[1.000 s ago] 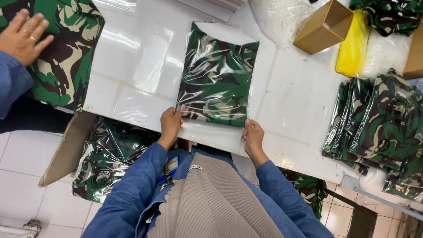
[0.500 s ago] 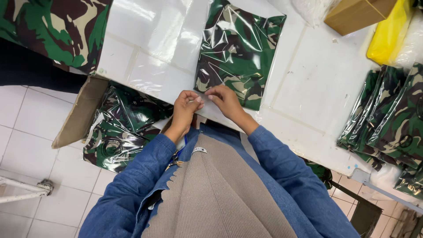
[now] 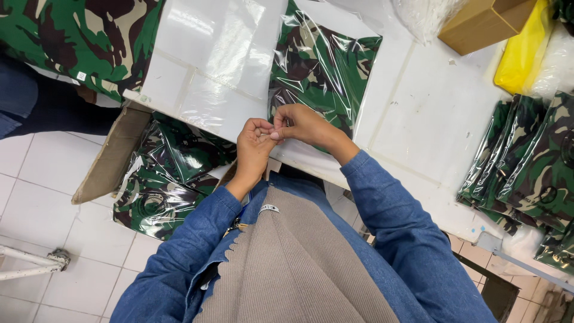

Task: The person folds camouflage-patterned garments over white paper inserts and places them into clear plastic bags on a worktable.

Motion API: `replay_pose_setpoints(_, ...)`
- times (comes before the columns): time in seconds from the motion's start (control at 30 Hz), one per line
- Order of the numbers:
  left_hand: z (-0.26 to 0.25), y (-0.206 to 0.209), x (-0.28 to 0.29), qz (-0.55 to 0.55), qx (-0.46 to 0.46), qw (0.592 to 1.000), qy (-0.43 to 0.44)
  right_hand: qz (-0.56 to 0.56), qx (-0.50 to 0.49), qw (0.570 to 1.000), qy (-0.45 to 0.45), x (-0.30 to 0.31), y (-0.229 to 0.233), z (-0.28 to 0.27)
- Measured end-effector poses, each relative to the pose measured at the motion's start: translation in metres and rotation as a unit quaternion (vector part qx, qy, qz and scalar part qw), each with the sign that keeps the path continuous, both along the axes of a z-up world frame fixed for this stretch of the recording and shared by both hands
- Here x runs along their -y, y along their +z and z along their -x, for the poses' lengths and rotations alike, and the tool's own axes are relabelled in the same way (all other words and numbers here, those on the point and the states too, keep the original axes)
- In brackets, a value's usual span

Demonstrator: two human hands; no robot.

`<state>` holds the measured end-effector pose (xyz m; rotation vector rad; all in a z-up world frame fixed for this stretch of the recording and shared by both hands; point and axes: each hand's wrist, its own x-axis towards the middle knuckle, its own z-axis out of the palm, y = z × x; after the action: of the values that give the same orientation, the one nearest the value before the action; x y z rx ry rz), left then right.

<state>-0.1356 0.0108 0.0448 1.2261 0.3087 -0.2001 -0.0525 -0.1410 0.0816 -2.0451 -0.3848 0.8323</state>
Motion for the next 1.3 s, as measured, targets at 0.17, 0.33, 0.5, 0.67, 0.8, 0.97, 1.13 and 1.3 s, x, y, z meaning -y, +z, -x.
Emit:
replay_pose_setpoints(0.17, 0.000, 0.005, -0.004, -0.017, -0.014, 0.999, -0.029, -0.009, 0.036, 0.999, 0.008, 0.008, -0.013, 0.008)
replay_pose_setpoints(0.33, -0.010, 0.003, -0.015, -0.229, 0.039, 0.958, -0.166, -0.045, 0.016, 0.999, -0.013, 0.024, -0.030, 0.037)
replay_pose_setpoints(0.5, -0.021, -0.026, -0.026, -0.277, 0.119, 0.937, -0.178, -0.110, 0.100, 0.989, 0.012, 0.050, 0.026, 0.128)
replay_pose_setpoints(0.67, -0.011, -0.053, -0.041, -0.351, 0.153, 0.896, -0.223, 0.255, -0.087, 0.952, -0.146, 0.177, -0.112, 0.293)
replay_pose_setpoints(0.8, -0.016, -0.075, -0.062, -0.489, 0.261, 0.802, -0.223, 0.418, -0.313, 0.848, -0.090, 0.219, -0.149, 0.384)
replay_pose_setpoints(0.97, -0.034, -0.080, -0.056, -0.553, 0.415, 0.657, -0.299, 0.268, 0.284, 0.904, -0.175, 0.132, -0.074, 0.221)
replay_pose_setpoints(1.13, -0.040, -0.090, -0.063, -0.570, 0.413, 0.652, -0.282, 0.336, 0.329, 0.878, -0.093, 0.139, -0.108, 0.175)
replay_pose_setpoints(1.3, -0.042, -0.092, -0.056, -0.583, 0.283, 0.714, -0.265, 0.231, 0.181, 0.880, -0.373, 0.159, -0.132, 0.147)
